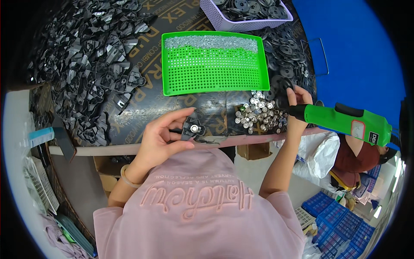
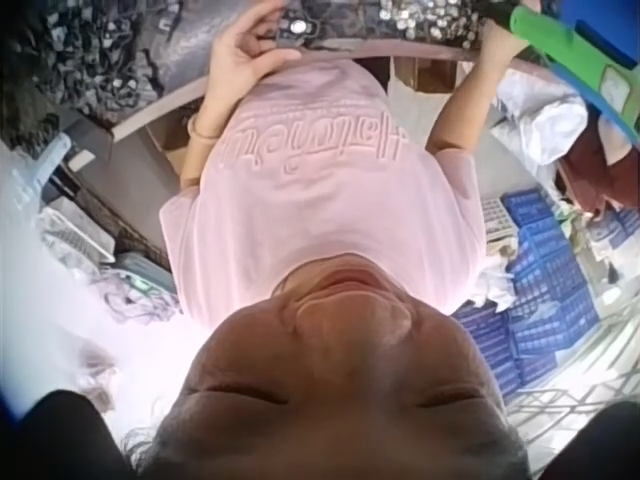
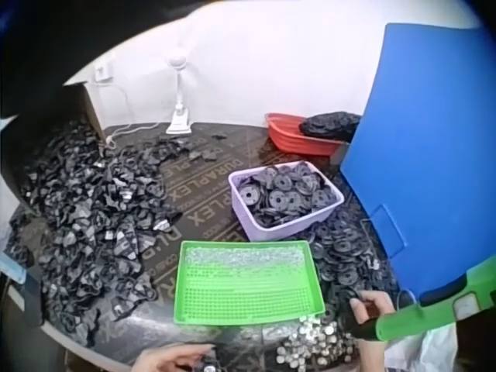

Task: Assembling small black plastic components by inserting metal washers and using an electric screwdriver.

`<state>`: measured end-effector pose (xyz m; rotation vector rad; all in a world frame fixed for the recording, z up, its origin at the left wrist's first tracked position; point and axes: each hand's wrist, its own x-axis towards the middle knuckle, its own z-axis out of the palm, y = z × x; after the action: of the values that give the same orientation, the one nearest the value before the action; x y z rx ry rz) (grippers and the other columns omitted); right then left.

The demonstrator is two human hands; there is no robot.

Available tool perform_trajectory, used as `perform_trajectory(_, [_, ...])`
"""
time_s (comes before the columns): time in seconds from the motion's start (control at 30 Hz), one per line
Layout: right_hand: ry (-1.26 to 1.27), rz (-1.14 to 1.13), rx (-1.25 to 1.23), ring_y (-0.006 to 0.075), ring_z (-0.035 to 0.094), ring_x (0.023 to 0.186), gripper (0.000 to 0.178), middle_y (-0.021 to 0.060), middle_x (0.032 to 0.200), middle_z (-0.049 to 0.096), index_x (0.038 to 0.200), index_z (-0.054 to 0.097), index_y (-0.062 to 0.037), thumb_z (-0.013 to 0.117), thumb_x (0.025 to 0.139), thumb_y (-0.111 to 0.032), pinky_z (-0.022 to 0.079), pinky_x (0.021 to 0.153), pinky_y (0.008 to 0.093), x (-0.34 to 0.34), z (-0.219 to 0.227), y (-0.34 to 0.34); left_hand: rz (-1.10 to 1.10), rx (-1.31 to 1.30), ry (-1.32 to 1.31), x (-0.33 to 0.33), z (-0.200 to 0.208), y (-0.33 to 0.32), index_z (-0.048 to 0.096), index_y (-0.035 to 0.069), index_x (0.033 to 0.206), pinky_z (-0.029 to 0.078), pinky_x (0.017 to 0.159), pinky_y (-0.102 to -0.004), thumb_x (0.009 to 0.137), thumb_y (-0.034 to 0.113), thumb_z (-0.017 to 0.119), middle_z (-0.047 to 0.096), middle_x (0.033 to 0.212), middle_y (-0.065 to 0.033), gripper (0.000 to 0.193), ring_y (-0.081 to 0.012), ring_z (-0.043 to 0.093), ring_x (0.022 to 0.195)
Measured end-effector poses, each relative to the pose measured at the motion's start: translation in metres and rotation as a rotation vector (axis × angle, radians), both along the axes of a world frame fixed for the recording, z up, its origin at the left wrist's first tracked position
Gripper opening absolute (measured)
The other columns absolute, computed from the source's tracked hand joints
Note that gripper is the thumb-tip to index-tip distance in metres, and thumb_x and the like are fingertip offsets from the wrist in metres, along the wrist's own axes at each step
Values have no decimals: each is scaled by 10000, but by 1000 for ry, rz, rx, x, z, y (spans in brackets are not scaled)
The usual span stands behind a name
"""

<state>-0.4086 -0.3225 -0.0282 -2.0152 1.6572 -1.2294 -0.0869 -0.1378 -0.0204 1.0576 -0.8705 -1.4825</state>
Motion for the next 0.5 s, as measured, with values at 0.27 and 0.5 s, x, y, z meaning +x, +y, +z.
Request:
perform_trajectory(0.27, [-663, -72, 194, 197, 671, 925, 278, 102, 1094, 649, 1217, 566, 9, 630, 967, -95, 560, 799, 320, -28, 14, 19, 6, 37, 7, 1, -2, -1, 465, -26, 1428, 594, 832, -268, 725, -211, 729, 593, 1235, -141, 774, -198, 667, 1045])
perform_trajectory(0.5, [-955, 10, 450, 200, 698, 917, 360, 106, 1130, 643, 1358, 494, -40, 561, 1009, -98, 603, 677, 273, -27, 39, 63, 56, 42, 59, -2, -7, -2, 451, -40, 1431, 599, 838, -267, 727, -208, 734, 560, 1186, -112, 777, -208, 662, 1049])
